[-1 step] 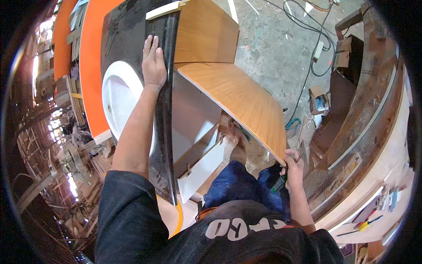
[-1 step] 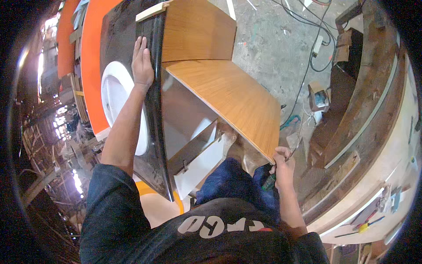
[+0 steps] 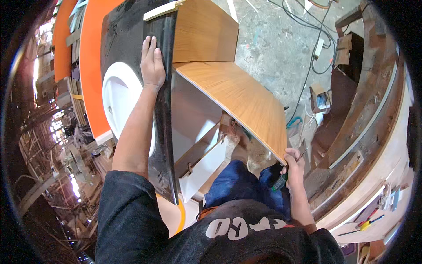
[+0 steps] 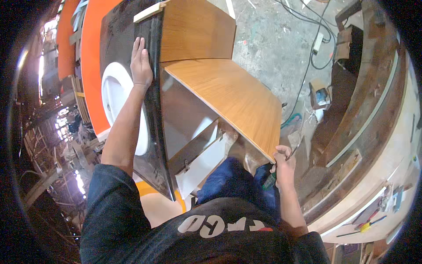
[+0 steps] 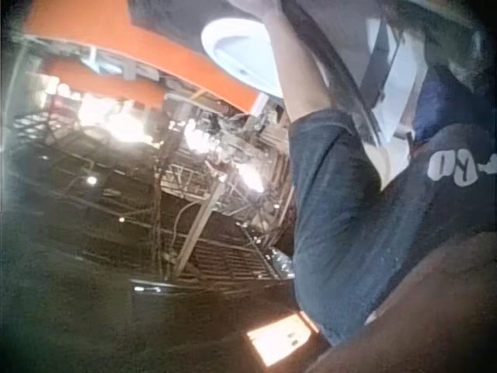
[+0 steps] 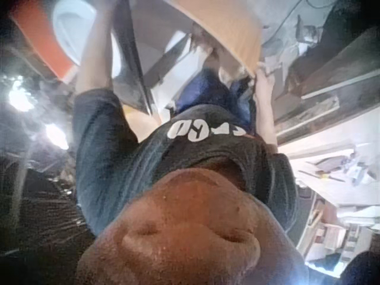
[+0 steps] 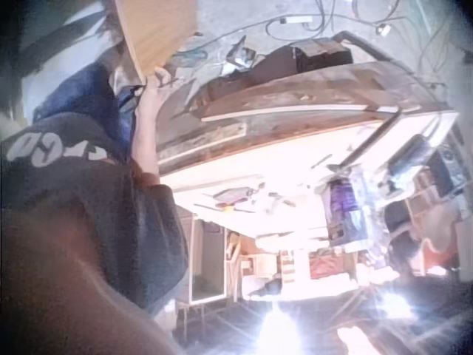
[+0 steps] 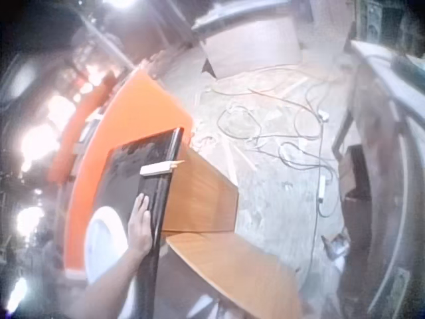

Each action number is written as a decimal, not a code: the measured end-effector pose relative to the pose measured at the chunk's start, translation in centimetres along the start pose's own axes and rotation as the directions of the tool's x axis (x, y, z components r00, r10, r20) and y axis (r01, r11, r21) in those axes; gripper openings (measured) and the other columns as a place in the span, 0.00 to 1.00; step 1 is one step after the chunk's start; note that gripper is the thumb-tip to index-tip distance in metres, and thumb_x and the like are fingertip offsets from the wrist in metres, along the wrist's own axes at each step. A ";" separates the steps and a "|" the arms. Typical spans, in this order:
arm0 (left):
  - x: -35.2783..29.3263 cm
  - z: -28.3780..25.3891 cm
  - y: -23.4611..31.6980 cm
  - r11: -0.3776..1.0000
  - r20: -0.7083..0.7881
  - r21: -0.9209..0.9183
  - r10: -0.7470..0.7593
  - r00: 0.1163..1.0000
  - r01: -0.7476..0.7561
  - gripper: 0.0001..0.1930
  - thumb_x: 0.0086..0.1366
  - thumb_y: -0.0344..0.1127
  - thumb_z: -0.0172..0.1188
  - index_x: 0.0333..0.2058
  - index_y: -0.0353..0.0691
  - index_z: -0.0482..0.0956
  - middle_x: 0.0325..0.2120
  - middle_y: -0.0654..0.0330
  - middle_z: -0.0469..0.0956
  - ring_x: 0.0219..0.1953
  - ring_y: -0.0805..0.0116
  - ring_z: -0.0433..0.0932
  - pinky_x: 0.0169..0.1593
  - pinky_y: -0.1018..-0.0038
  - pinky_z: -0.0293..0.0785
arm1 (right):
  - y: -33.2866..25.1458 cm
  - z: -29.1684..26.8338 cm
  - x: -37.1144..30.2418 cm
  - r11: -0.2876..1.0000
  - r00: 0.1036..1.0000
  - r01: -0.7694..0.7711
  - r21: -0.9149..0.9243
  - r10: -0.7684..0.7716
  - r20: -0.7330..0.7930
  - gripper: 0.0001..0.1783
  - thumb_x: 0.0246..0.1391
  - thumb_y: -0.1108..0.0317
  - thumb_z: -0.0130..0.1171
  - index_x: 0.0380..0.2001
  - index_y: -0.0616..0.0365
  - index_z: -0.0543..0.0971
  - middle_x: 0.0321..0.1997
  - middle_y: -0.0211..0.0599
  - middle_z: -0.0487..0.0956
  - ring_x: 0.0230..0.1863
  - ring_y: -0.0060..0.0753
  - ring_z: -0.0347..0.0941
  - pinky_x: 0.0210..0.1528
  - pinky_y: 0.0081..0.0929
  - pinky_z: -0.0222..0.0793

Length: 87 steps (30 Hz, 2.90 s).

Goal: The person installs cabinet door hinges by aligning the door with the frame and securing the hardware with a screwdriver and a power drill.

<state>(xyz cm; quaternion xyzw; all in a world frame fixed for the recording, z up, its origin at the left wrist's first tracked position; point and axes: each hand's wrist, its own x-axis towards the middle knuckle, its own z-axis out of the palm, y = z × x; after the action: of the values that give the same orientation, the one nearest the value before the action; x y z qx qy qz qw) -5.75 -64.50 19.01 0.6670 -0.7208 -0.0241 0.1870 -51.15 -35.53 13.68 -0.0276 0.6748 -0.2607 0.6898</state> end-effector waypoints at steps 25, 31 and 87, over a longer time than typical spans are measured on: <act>-1.4 -0.2 -3.4 0.991 -0.188 0.038 0.136 0.973 -0.131 0.25 0.74 0.47 0.51 0.60 0.34 0.75 0.64 0.47 0.71 0.68 0.49 0.66 0.69 0.62 0.60 | -10.4 1.7 8.0 0.868 0.862 0.470 0.158 -0.414 -0.292 0.31 0.62 0.37 0.58 0.45 0.56 0.80 0.24 0.27 0.73 0.20 0.21 0.65 0.22 0.22 0.62; -11.8 0.4 12.8 0.942 -0.650 -0.185 0.097 0.753 -0.281 0.10 0.63 0.28 0.63 0.43 0.35 0.80 0.46 0.51 0.80 0.48 0.52 0.76 0.57 0.60 0.71 | -3.3 -1.2 10.0 0.708 0.707 0.694 0.131 -0.635 -0.311 0.30 0.64 0.45 0.59 0.58 0.58 0.76 0.29 0.26 0.75 0.22 0.20 0.64 0.27 0.27 0.64; -37.3 50.9 -28.5 0.052 0.780 -0.570 -0.280 0.560 0.820 0.15 0.66 0.39 0.66 0.48 0.43 0.75 0.30 0.64 0.75 0.30 0.70 0.75 0.34 0.67 0.75 | 19.8 43.5 63.1 0.838 0.746 0.533 -0.116 -0.401 0.531 0.13 0.65 0.55 0.59 0.45 0.50 0.77 0.38 0.28 0.82 0.35 0.27 0.78 0.37 0.35 0.74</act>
<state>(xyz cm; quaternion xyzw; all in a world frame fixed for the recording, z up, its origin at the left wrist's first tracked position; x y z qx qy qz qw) 7.50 -42.35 -45.19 0.6356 -0.2564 -0.6555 0.3171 -6.64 -57.17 -48.07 -0.3519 0.4782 -0.3195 0.7385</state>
